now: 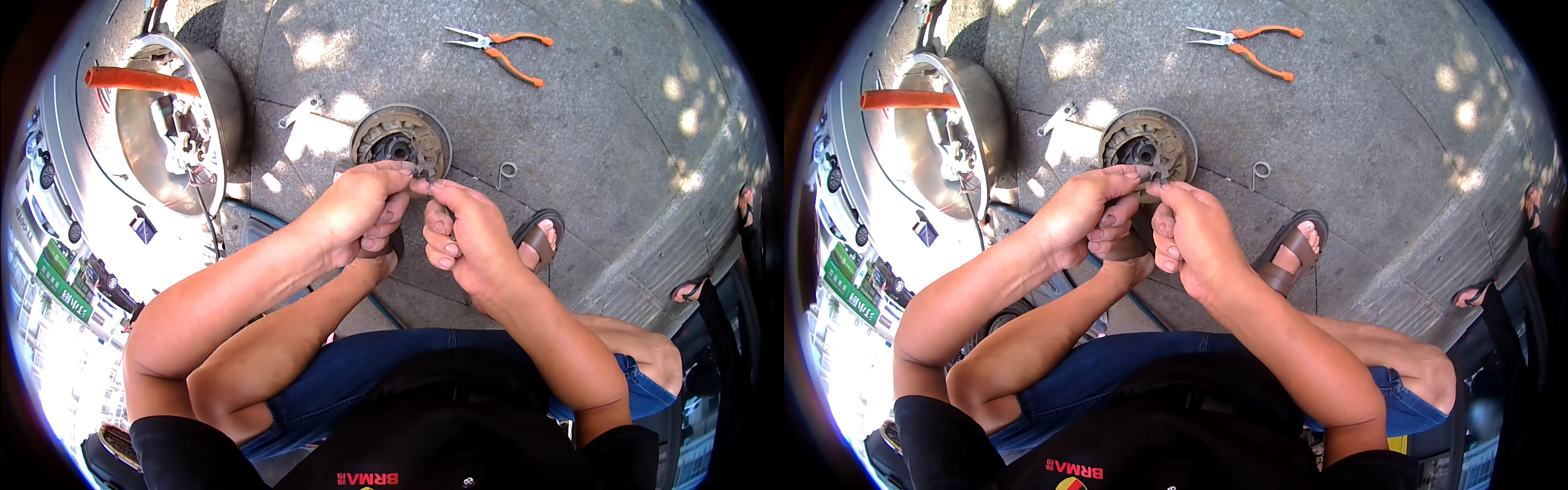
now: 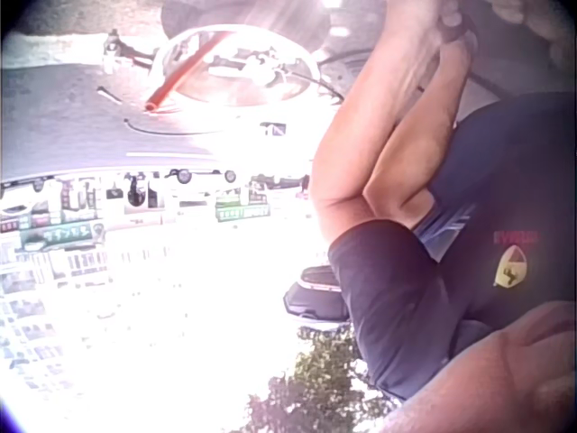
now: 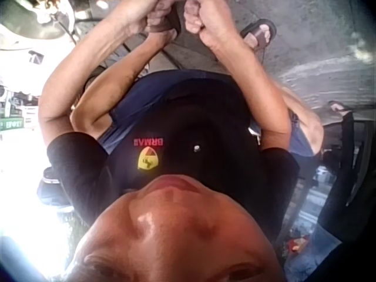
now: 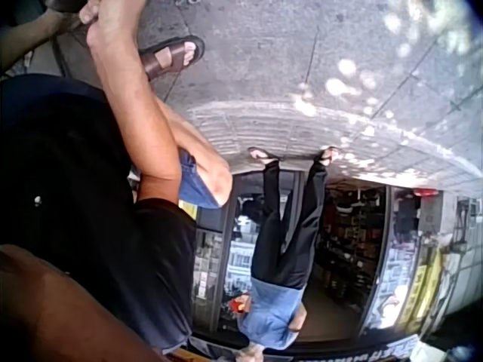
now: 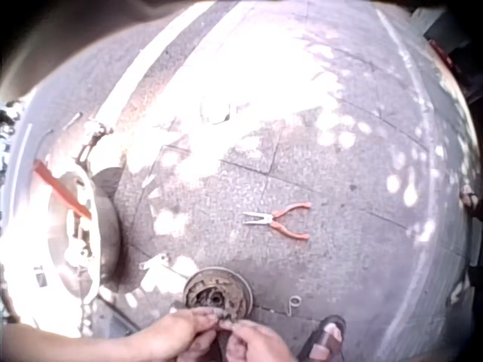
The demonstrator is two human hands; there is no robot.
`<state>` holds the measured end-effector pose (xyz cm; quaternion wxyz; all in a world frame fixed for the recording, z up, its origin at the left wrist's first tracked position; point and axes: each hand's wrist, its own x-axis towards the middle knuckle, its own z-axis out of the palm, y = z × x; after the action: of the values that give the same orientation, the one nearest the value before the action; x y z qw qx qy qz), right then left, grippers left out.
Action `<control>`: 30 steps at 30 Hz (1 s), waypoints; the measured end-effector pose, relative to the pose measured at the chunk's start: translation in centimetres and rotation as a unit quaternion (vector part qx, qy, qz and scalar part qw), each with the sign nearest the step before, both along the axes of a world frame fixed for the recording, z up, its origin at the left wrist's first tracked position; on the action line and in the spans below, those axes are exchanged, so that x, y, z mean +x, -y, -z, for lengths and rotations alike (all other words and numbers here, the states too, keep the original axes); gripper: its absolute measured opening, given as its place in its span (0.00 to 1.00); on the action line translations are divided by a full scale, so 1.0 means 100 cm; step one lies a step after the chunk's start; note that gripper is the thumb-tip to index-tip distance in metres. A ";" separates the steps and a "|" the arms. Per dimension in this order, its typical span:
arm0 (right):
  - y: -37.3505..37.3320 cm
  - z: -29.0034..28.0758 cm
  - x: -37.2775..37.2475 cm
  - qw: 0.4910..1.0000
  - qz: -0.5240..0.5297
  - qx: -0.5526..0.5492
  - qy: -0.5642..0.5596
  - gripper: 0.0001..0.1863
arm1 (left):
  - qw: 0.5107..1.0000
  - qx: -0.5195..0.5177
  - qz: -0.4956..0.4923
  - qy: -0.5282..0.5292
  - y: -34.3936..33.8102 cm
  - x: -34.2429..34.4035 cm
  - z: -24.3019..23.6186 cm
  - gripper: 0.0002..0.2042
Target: The person disassembles a motorcycle drum brake assembly using a screwdriver and pliers. They remove the brake shoes and springs from the hub while sitting on a sidewalk.
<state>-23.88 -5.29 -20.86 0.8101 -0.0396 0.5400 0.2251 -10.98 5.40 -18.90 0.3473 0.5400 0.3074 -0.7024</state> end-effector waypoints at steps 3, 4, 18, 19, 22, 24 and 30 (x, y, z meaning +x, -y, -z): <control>0.001 0.001 0.001 1.000 -0.002 0.007 0.000 0.12 | 1.000 0.006 0.000 -0.007 0.003 0.001 -0.001 0.07; 0.002 0.001 0.002 1.000 0.000 0.009 0.000 0.12 | 1.000 0.014 -0.004 -0.012 0.004 0.002 -0.001 0.08; -0.016 0.022 0.003 0.985 0.139 0.078 -0.063 0.19 | 0.998 0.054 -0.026 -0.022 0.011 -0.009 0.016 0.16; -0.016 0.023 0.003 0.984 0.143 0.092 -0.058 0.19 | 0.997 0.061 -0.036 -0.021 0.013 -0.010 0.015 0.15; -0.014 0.021 0.006 0.986 0.128 0.080 -0.065 0.19 | 0.996 0.067 -0.059 -0.013 0.012 -0.012 0.014 0.14; -0.012 0.021 0.010 0.988 0.118 0.077 -0.060 0.18 | 0.995 0.066 -0.072 -0.007 0.010 -0.013 0.013 0.14; -0.004 0.021 0.019 0.994 0.079 0.053 -0.058 0.19 | 0.993 0.034 -0.113 -0.003 0.008 -0.012 0.014 0.12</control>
<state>-22.00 -4.88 -22.94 0.7934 0.0595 0.5751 0.1902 -12.16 4.59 -20.30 0.4053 0.5112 0.3910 -0.6492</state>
